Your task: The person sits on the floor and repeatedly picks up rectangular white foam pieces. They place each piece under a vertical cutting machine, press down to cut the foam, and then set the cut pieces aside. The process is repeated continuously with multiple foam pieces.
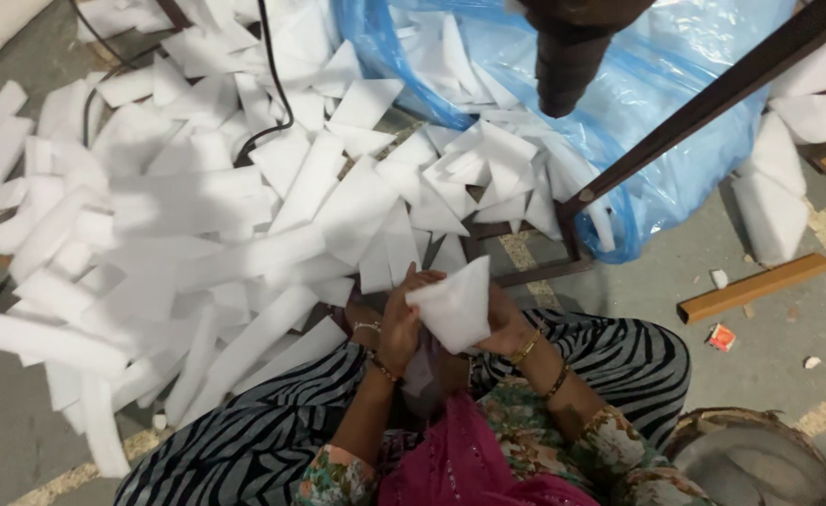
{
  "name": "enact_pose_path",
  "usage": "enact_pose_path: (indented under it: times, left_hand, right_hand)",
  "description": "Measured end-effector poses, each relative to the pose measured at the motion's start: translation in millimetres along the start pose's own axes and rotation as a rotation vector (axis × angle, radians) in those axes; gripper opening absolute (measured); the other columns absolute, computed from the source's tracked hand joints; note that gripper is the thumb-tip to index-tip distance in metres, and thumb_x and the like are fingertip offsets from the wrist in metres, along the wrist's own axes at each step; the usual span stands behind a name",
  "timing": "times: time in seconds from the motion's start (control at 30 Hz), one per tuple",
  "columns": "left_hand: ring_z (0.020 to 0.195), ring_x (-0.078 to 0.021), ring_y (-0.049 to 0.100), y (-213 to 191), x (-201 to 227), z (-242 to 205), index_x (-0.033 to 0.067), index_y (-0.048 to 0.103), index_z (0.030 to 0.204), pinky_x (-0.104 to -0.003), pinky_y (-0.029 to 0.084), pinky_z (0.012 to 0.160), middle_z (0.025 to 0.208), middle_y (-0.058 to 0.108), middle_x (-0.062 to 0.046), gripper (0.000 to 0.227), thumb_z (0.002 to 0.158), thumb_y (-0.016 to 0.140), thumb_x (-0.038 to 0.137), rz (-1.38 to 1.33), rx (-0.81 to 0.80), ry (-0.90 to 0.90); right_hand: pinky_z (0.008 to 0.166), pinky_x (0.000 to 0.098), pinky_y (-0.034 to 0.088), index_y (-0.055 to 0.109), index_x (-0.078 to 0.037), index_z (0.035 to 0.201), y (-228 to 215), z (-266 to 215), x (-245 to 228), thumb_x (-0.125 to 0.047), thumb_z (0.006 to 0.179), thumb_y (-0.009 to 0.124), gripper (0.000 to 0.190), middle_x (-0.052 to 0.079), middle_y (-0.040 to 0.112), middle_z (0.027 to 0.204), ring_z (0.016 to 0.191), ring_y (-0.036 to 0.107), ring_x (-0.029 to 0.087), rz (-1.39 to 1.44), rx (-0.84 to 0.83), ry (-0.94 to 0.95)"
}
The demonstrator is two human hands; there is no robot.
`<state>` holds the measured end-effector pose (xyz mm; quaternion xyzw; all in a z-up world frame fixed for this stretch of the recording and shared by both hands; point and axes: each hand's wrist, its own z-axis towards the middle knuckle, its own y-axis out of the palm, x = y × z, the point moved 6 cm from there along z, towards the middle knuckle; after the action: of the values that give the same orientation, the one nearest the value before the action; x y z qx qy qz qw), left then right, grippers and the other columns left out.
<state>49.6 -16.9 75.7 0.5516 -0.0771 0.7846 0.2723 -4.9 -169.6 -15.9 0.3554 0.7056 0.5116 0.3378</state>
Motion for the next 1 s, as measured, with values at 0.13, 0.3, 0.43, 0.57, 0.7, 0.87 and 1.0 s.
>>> enact_pose_path:
  times: [0.13, 0.3, 0.43, 0.57, 0.7, 0.87, 1.0]
  left_hand:
    - [0.14, -0.0315, 0.062, -0.4, 7.2, 11.9, 0.007, 0.064, 0.132, -0.046, -0.008, 0.137, 0.13, 0.071, -0.015, 0.056, 0.105, 0.045, 0.052, 0.088, -0.35, -0.013]
    - [0.114, -0.0246, 0.071, 3.5, 3.5, 14.3, 0.0106, 0.034, 0.156, -0.04, 0.054, 0.103, 0.126, 0.069, -0.009, 0.073, 0.097, 0.063, 0.042, 0.389, -0.348, -0.441]
    - [0.105, -0.0317, 0.07, 27.2, 0.8, 7.1, 0.0088, 0.046, 0.145, -0.041, 0.056, 0.086, 0.123, 0.071, -0.016, 0.064, 0.092, 0.073, 0.032, 0.608, -0.114, -0.363]
    - [0.114, -0.0333, 0.07, 26.8, -7.5, 1.9, 0.0097, 0.056, 0.14, -0.042, 0.056, 0.088, 0.128, 0.069, -0.019, 0.051, 0.097, 0.072, 0.031, 0.662, 0.058, -0.308]
    - [0.119, -0.0353, 0.069, 14.6, 8.3, 5.1, 0.0126, 0.049, 0.157, -0.044, 0.055, 0.096, 0.134, 0.067, -0.021, 0.055, 0.106, 0.066, 0.027, 0.661, 0.085, -0.141]
    - [0.098, -0.035, 0.067, 18.5, 16.7, 12.4, 0.0164, 0.041, 0.158, -0.044, 0.056, 0.079, 0.109, 0.067, -0.019, 0.084, 0.088, 0.078, 0.041, 0.836, 0.003, -0.201]
    - [0.094, -0.0321, 0.068, 26.1, 28.6, 12.6, 0.0215, 0.039, 0.158, -0.041, 0.057, 0.07, 0.108, 0.068, -0.015, 0.09, 0.083, 0.081, 0.048, 0.917, 0.036, -0.138]
  right_hand:
    - [0.099, 0.0503, 0.053, 0.036, -0.015, 0.151, -5.8, -11.3, -36.8, -0.043, 0.102, 0.05, 0.058, 0.015, 0.06, 0.136, 0.12, 0.063, 0.031, -0.328, 0.129, -0.419]
    - [0.097, 0.0398, 0.048, 0.032, -0.01, 0.141, -8.2, -36.2, -81.7, -0.044, 0.102, 0.055, 0.057, 0.013, 0.056, 0.129, 0.114, 0.056, 0.023, -1.116, 0.646, -0.702]
    - [0.099, 0.0368, 0.045, 0.03, -0.009, 0.136, -13.3, -41.5, -77.2, -0.047, 0.103, 0.056, 0.057, 0.012, 0.052, 0.125, 0.114, 0.05, 0.021, -1.158, 0.751, -0.782]
    - [0.111, 0.0389, 0.038, 0.038, -0.006, 0.139, 18.0, -42.7, -61.7, -0.044, 0.111, 0.045, 0.048, 0.011, 0.044, 0.132, 0.127, 0.044, 0.023, -1.142, 0.631, -0.861]
    - [0.126, 0.0435, 0.022, 0.033, -0.004, 0.155, 76.7, -45.7, -35.0, -0.043, 0.114, 0.036, 0.057, 0.016, 0.028, 0.161, 0.153, 0.025, 0.033, -1.445, 0.385, -0.985]
    - [0.133, 0.0439, 0.014, 0.024, -0.006, 0.166, 85.6, -44.4, -21.1, -0.042, 0.116, 0.029, 0.061, 0.016, 0.019, 0.175, 0.164, 0.016, 0.033, -1.621, 0.356, -1.022]
    - [0.132, 0.0431, 0.016, 0.02, -0.001, 0.166, 75.6, -44.5, -14.5, -0.044, 0.116, 0.028, 0.066, 0.018, 0.02, 0.174, 0.163, 0.018, 0.033, -1.528, 0.333, -0.991]
